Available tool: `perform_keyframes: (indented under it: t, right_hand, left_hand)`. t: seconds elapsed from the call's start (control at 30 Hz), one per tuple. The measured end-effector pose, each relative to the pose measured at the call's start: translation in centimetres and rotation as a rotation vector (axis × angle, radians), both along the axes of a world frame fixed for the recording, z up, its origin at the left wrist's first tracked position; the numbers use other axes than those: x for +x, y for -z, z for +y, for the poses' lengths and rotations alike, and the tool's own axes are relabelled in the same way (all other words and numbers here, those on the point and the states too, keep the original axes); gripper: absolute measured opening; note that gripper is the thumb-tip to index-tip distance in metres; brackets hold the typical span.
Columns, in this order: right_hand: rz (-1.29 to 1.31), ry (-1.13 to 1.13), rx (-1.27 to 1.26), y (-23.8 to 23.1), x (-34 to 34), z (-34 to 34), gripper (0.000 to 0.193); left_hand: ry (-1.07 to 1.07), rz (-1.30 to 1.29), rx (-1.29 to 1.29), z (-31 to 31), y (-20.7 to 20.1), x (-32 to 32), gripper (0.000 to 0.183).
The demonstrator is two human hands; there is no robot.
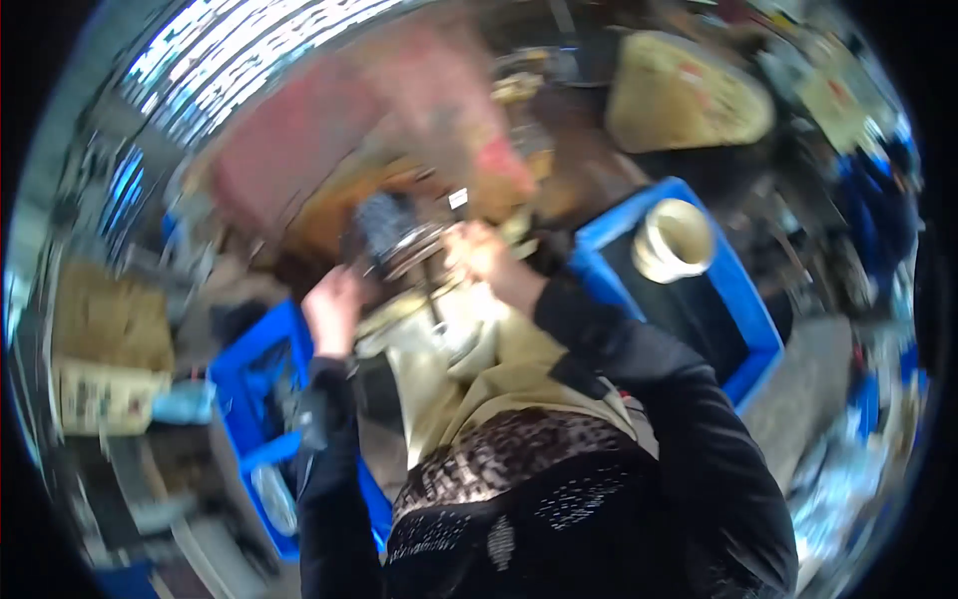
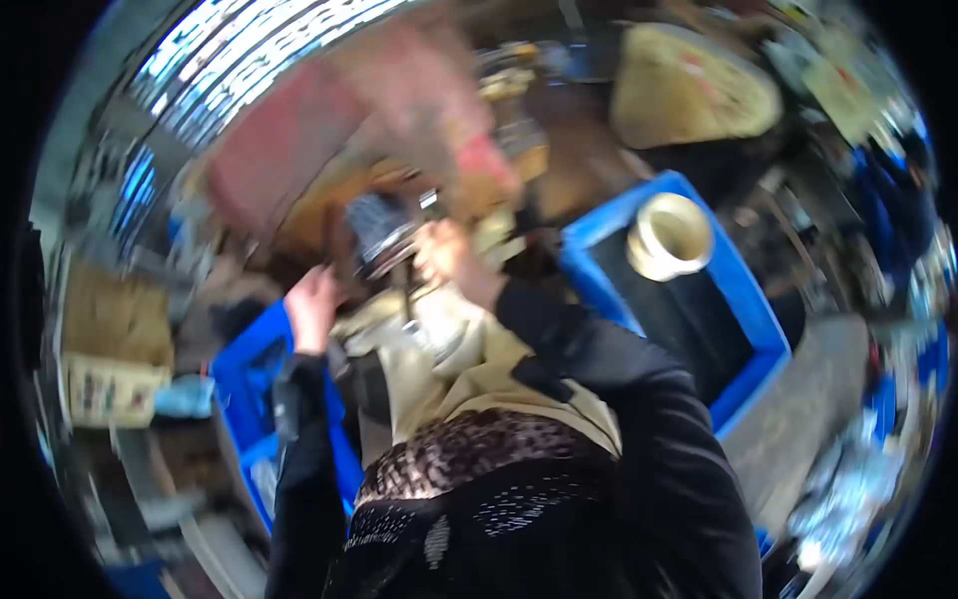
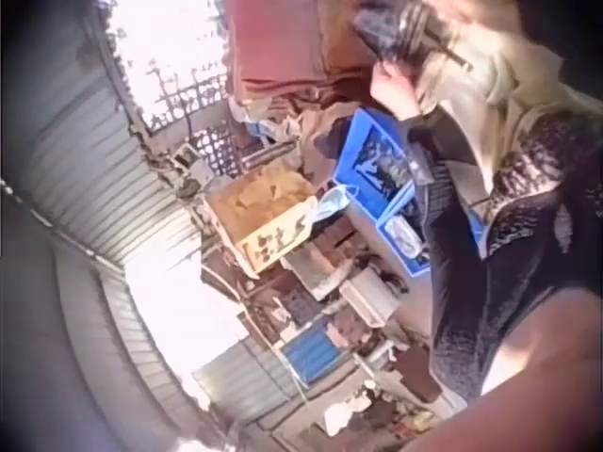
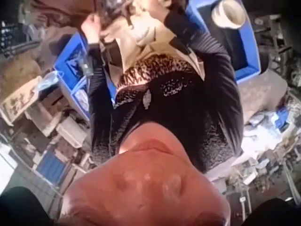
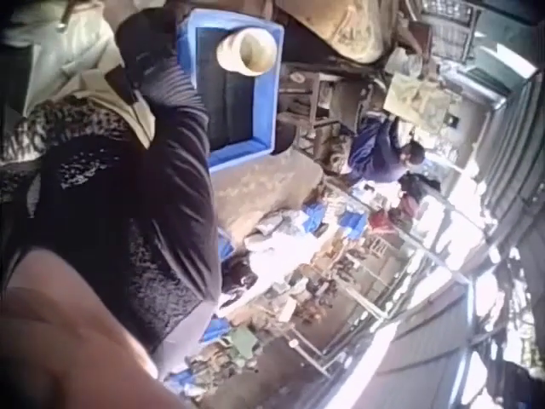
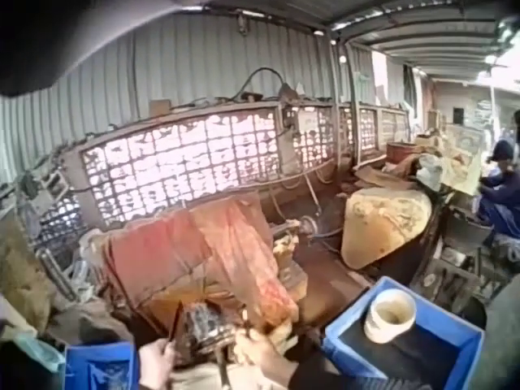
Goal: The person picks up metal pieces from a blue bin, holds them against a grinding wheel, and places them into another blue bin. They then pick up a pair of glasses to inspect them before returning to grinding more metal pieces.
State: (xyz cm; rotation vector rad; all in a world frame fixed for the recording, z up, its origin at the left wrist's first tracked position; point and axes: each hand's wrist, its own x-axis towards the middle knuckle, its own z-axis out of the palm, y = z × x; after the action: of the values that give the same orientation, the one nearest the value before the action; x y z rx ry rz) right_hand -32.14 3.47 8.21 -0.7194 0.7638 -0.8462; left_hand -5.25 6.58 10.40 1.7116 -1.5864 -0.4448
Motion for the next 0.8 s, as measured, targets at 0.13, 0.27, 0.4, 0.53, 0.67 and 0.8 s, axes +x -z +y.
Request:
perform_keyframes:
  t: [0.13,0.27,0.4,0.53,0.67,0.8]
  right_hand:
    - [-0.291,0.106,-0.095,-3.1,1.0,1.3,0.014]
    - [-0.472,0.138,-0.048,-3.1,2.9,1.8,0.015]
    - [-0.330,0.218,-0.040,-4.9,3.8,3.8,0.014]
    - [-0.280,0.232,-0.052,-4.2,3.5,4.2,0.018]
    - [-0.221,0.093,-0.094,-3.1,2.1,3.2,0.024]
    - [0.071,0.031,-0.120,-3.9,0.8,2.3,0.026]
  left_hand:
    - [0.075,-0.258,-0.280,3.6,-3.5,-8.3,0.015]
    - [0.078,-0.460,-0.265,5.2,-4.0,-12.3,0.015]
    - [0.118,-0.507,-0.187,6.3,-4.0,-13.3,0.016]
    - [0.268,-0.237,-0.302,6.8,-2.8,-11.2,0.017]
    - [0.178,-0.146,-0.250,9.3,-3.4,-5.2,0.019]
    - [-0.142,-0.114,-0.195,12.4,-2.6,1.9,0.018]
